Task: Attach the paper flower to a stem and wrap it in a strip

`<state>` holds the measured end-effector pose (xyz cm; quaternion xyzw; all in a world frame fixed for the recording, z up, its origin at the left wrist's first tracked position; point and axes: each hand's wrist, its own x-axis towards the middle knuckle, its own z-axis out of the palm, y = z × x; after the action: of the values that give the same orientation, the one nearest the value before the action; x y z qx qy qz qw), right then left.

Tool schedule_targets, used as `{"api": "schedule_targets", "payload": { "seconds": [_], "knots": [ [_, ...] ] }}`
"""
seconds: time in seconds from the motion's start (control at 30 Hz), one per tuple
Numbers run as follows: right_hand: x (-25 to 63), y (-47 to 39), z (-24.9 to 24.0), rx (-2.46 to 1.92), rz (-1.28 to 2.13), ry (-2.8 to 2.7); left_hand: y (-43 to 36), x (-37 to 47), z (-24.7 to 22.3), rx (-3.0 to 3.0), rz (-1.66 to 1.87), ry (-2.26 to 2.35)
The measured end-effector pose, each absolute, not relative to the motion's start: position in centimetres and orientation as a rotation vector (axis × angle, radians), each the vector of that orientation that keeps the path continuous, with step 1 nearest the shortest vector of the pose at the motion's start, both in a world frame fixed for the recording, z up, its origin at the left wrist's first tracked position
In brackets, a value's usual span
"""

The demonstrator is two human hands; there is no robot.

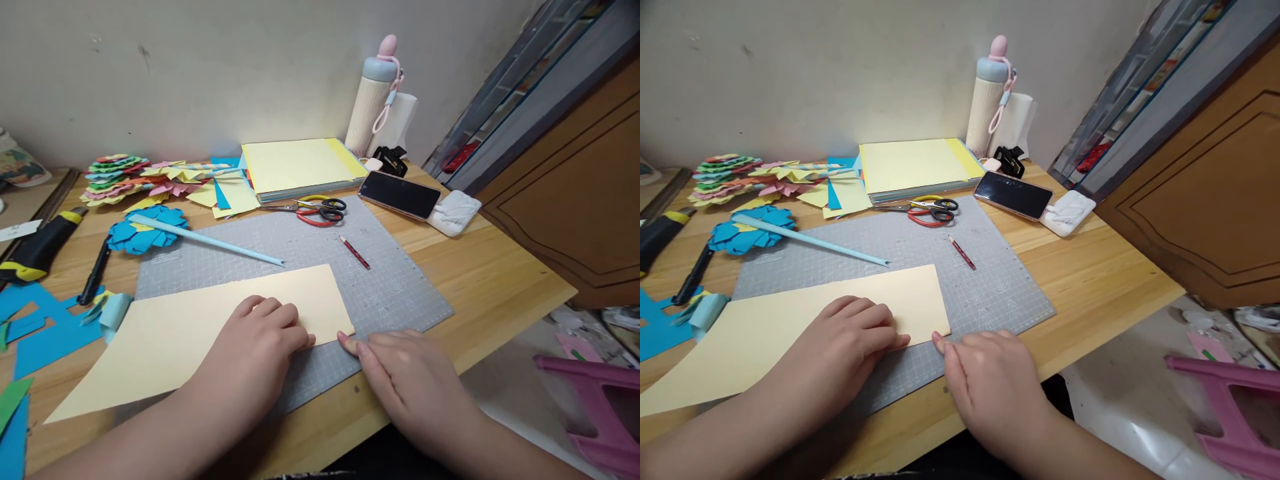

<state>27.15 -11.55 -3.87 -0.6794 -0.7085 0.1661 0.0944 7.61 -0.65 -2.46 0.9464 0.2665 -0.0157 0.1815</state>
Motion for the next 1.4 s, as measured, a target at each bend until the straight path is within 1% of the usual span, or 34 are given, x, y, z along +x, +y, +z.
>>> {"api": "schedule_targets", "payload": {
  "seconds": [0.13, 0.27, 0.33, 0.4, 0.47, 0.53, 0.7, 0.83, 0.93, 1.03, 1.13, 1.3, 1.4],
  "knots": [
    [28.6, -11.8, -3.6, -2.085, 0.546, -1.981, -0.7, 7.6, -2.4, 2.667, -0.034, 0.761],
    [29.1, -11.8, -3.1, -2.053, 0.605, -1.969, -0.6, 7.7, -2.3, 2.657, -0.018, 0.745],
    [28.7, -11.8, -3.1, -1.935, 0.487, -1.995, -0.6, 7.8, -2.2, 2.650, -0.006, 0.751],
    [28.1, -11.8, -3.5, -1.723, 0.355, -2.045, -0.6, 7.8, -2.3, 2.637, 0.009, 0.760],
    [27.3, -11.9, -4.0, -1.509, 0.319, -2.141, -0.7, 7.8, -2.4, 2.622, 0.022, 0.768],
    [26.7, -12.0, -4.7, -1.416, 0.331, -2.237, -0.7, 7.8, -2.3, 2.606, 0.029, 0.780],
    [26.2, -12.2, -5.7, -1.438, 0.250, -2.344, -0.6, 6.0, -1.6, 2.546, 0.026, 0.834],
    [26.5, -12.1, -5.8, -1.403, 0.151, -2.375, -1.2, 2.4, -1.5, 2.612, -0.054, 1.042],
    [27.0, -12.0, -5.9, -1.372, 0.119, -2.385, -2.5, 0.7, -2.2, 2.575, 0.005, 1.128],
    [27.6, -11.9, -6.0, -1.357, 0.090, -2.392, -3.8, 1.3, -2.8, 2.505, 0.105, 1.151],
    [28.0, -11.9, -5.9, -1.346, 0.068, -2.379, -4.7, 3.3, -2.8, 2.447, 0.125, 1.207],
    [27.2, -12.2, -5.6, -1.217, 0.192, -2.458, -5.0, 5.3, -2.6, 2.410, 0.136, 1.261],
    [26.6, -12.2, -5.7, -1.218, 0.220, -2.512, -5.1, 5.3, -2.8, 2.387, 0.155, 1.238]
  ]
}}
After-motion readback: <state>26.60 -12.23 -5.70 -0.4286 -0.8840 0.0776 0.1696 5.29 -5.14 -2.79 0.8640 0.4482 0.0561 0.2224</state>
